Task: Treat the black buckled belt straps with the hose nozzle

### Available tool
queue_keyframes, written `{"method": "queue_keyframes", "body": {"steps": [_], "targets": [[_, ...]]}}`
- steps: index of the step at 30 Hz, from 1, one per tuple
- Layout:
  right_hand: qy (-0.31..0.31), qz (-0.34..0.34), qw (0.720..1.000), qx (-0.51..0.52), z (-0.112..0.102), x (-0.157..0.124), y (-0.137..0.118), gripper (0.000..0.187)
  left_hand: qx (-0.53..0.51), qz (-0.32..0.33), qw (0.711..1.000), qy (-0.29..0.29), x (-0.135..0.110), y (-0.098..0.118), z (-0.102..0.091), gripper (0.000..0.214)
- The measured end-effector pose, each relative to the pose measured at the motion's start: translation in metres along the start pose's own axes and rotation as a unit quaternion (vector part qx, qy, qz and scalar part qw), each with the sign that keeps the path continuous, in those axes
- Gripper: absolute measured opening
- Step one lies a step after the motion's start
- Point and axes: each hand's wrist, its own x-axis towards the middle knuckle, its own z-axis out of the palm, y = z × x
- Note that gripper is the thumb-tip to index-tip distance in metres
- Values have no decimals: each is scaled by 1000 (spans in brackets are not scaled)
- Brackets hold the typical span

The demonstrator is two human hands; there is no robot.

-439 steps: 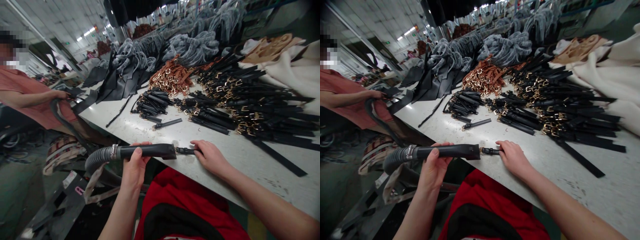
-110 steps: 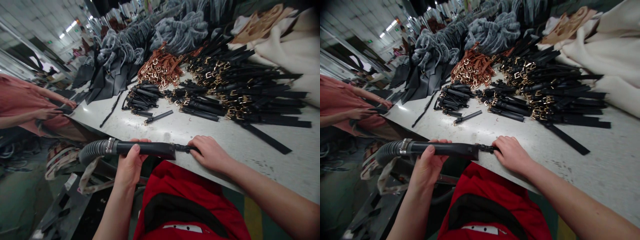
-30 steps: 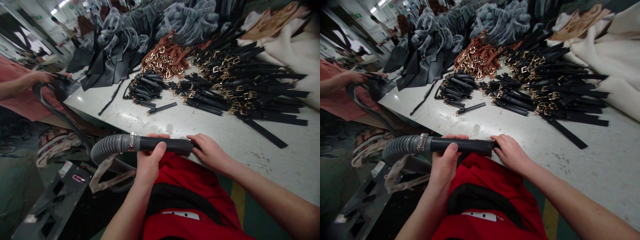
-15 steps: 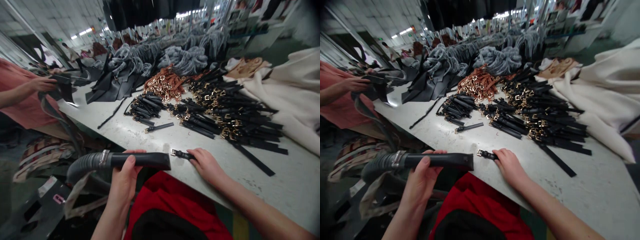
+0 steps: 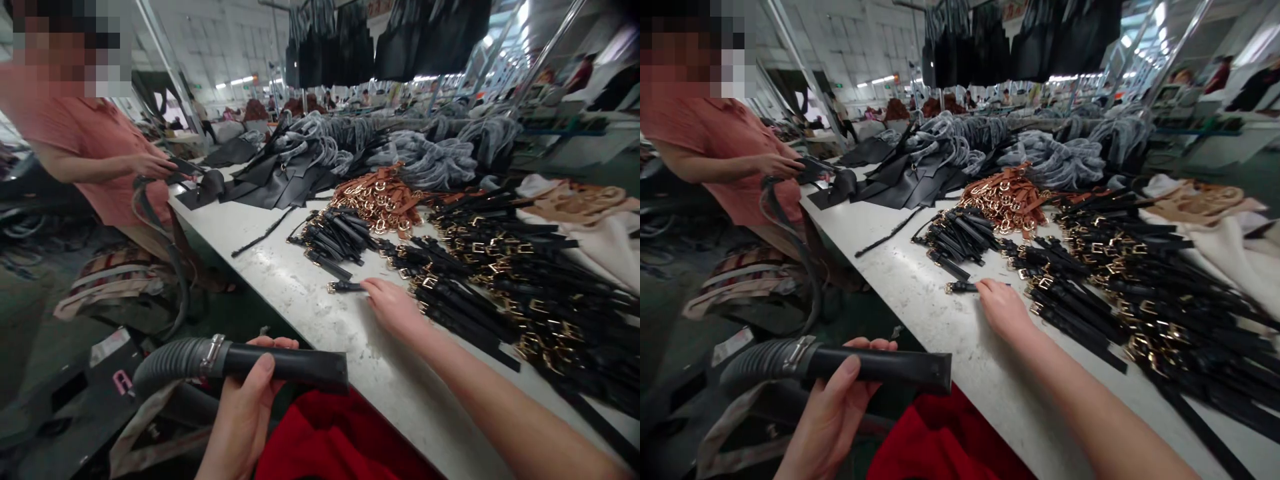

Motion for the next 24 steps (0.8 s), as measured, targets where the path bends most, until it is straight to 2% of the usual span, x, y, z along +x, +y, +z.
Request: {"method": "queue_keyframes", "body": {"steps": [3,5,7,10,12,14,17,24], "targets": [[-58,30,998,18,9,34,-13,30,-1,9,1000,12,-1,4,-4,34],[-68,42,996,27,13,31,-12,25,-4,10,1000,15,0,6,-10,34],[-65,37,996,44,14,6,-8,21,-7,8,1000,14,3,8,-17,34],[-54,34,993,98,7,-55,-2,19,-11,10,1000,4,8,8,-25,32],[-50,47,989,134,-2,-95,-2,21,-13,16,1000,-15,10,7,-24,32],[-43,61,986,149,-10,-122,-7,26,-12,19,999,-41,9,4,-19,30],[-28,66,988,136,-13,-134,-16,35,-9,16,997,-74,5,0,-8,28],[-11,59,986,156,-10,-121,-29,23,2,16,993,-114,-7,-10,15,25]]}}
